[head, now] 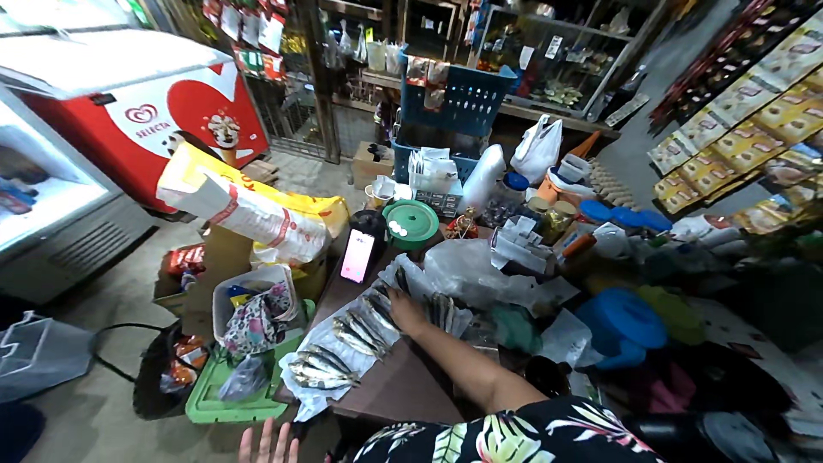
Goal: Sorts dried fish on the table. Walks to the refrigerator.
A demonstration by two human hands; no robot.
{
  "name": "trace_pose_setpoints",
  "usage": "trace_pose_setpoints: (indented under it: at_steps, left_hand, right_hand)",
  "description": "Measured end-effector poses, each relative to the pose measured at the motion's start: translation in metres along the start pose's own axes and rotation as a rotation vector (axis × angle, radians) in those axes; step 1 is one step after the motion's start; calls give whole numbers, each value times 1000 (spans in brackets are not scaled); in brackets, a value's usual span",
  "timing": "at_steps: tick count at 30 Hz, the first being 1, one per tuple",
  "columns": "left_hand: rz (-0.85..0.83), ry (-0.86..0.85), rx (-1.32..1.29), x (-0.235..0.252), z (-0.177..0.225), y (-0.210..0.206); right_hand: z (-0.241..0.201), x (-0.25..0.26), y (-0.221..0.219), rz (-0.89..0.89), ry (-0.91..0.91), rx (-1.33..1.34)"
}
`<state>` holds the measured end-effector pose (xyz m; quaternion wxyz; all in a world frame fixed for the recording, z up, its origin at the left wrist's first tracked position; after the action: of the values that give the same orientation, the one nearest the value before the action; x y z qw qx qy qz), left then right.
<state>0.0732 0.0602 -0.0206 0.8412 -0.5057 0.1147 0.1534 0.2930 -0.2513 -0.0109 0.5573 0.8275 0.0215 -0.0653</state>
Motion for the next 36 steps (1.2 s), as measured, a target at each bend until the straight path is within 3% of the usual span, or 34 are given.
trace_pose_setpoints:
  at_steps: [5, 14, 21, 36]
  left_hand:
    - [16, 15, -7, -5, 6, 5]
    - [213, -14, -25, -19, 16, 22]
    - [223, -8, -39, -18, 18, 28]
    - [236, -9, -61, -12, 19, 28]
  right_hand:
    - [-6, -5, 6, -6, 9, -18]
    - [1, 3, -4, 71, 90, -69]
    - [-2, 3, -4, 75, 172, -100]
    - [-3, -14, 6, 134, 82, -57]
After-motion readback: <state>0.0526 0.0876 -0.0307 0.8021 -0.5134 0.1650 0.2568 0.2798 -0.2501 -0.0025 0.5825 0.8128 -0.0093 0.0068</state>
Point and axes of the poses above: each hand's wrist, its own x-axis towards the middle knuckle, its own y-axis out of the back of the hand, z = x × y, the point moved 9 cm from there along x, towards the middle knuckle, and after that the axes turned 10 degrees about z, right-handed, at the moved point
